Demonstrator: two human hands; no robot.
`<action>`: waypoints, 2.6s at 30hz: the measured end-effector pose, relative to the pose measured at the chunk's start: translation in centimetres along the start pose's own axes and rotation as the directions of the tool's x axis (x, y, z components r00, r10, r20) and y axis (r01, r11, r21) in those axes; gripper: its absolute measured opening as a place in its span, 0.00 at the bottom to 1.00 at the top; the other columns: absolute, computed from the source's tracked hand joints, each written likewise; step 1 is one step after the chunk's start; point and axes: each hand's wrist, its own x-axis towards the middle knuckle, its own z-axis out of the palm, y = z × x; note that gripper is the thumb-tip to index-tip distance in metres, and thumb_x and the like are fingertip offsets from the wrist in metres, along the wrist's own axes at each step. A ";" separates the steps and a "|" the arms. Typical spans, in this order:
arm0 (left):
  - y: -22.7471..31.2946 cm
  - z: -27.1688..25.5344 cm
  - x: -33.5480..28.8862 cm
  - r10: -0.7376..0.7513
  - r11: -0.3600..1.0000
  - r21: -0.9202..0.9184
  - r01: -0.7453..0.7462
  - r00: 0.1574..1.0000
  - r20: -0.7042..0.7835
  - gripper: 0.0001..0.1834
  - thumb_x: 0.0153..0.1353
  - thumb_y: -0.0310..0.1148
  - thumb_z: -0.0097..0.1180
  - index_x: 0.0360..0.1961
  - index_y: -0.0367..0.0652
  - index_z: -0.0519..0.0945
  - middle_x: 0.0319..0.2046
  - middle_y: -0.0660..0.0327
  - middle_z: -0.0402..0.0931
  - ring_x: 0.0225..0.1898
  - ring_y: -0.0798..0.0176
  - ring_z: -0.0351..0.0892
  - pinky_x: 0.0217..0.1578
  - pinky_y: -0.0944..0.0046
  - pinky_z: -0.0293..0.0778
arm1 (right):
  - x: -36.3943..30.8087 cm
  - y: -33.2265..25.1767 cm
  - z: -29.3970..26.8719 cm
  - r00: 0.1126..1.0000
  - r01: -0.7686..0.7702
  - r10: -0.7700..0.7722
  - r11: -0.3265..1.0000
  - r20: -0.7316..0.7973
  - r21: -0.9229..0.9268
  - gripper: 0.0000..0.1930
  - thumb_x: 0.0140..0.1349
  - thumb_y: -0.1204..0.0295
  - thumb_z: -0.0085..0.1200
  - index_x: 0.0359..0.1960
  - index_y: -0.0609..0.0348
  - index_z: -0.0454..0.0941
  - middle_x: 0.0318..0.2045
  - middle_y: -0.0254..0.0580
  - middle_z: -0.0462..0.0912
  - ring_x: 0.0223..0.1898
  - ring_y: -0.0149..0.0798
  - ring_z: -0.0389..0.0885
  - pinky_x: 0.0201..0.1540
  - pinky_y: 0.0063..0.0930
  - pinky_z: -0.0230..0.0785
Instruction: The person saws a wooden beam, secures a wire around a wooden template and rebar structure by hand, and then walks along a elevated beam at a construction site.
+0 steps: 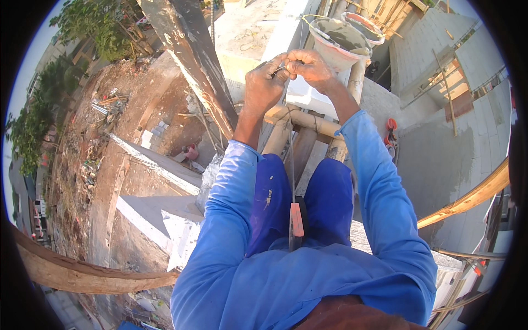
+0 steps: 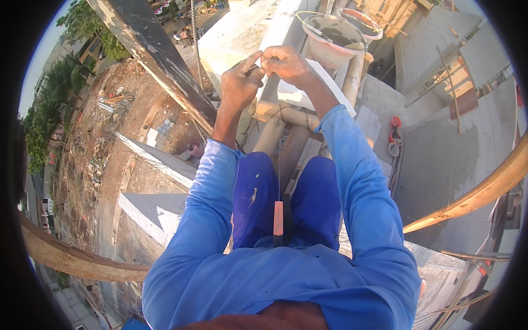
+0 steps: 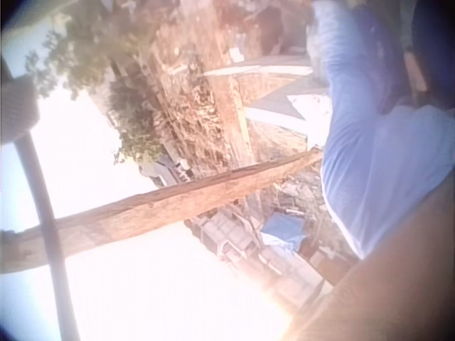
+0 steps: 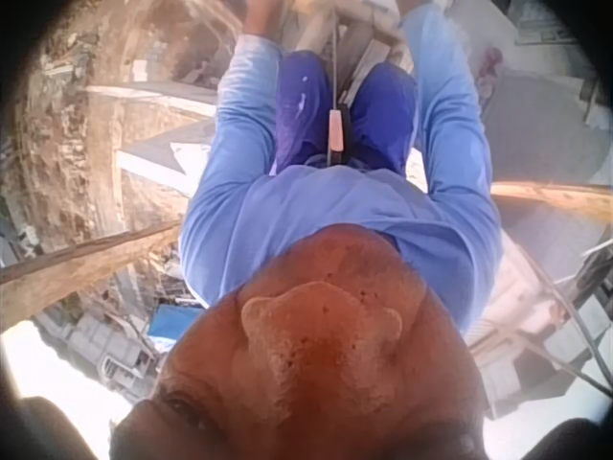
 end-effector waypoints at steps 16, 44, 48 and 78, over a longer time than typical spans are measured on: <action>2.5 0.9 0.3 -0.400 0.867 -0.345 0.358 0.915 -0.055 0.11 0.53 0.25 0.55 0.37 0.28 0.79 0.22 0.57 0.80 0.19 0.71 0.75 0.20 0.71 0.69 | -0.3 1.2 1.3 0.978 0.117 -0.080 0.975 -0.193 0.189 0.17 0.58 0.72 0.49 0.48 0.66 0.71 0.27 0.34 0.73 0.32 0.29 0.73 0.37 0.23 0.65; 2.0 -1.6 1.2 -0.532 0.566 -0.486 0.666 0.746 0.401 0.09 0.48 0.26 0.58 0.30 0.33 0.82 0.17 0.65 0.71 0.15 0.76 0.62 0.14 0.76 0.53 | -0.2 0.5 0.8 0.990 0.117 -0.097 0.967 -0.098 0.225 0.16 0.63 0.57 0.49 0.31 0.59 0.72 0.22 0.30 0.67 0.27 0.28 0.69 0.36 0.22 0.60; 1.6 -1.0 1.1 -0.461 0.731 -0.429 0.530 0.848 0.261 0.08 0.48 0.27 0.56 0.28 0.36 0.83 0.17 0.66 0.72 0.17 0.76 0.63 0.16 0.75 0.56 | -0.2 0.7 1.4 0.985 0.115 -0.089 0.978 -0.151 0.173 0.15 0.64 0.59 0.46 0.30 0.59 0.71 0.22 0.30 0.68 0.27 0.27 0.69 0.35 0.22 0.61; -0.3 0.1 0.0 -0.080 0.997 -0.019 0.078 0.979 -0.189 0.08 0.57 0.30 0.53 0.32 0.37 0.80 0.25 0.54 0.79 0.24 0.62 0.77 0.30 0.65 0.71 | -0.3 -0.1 2.6 0.983 0.011 -0.005 0.999 -0.181 0.034 0.14 0.67 0.61 0.40 0.34 0.59 0.70 0.23 0.32 0.70 0.27 0.29 0.72 0.36 0.24 0.62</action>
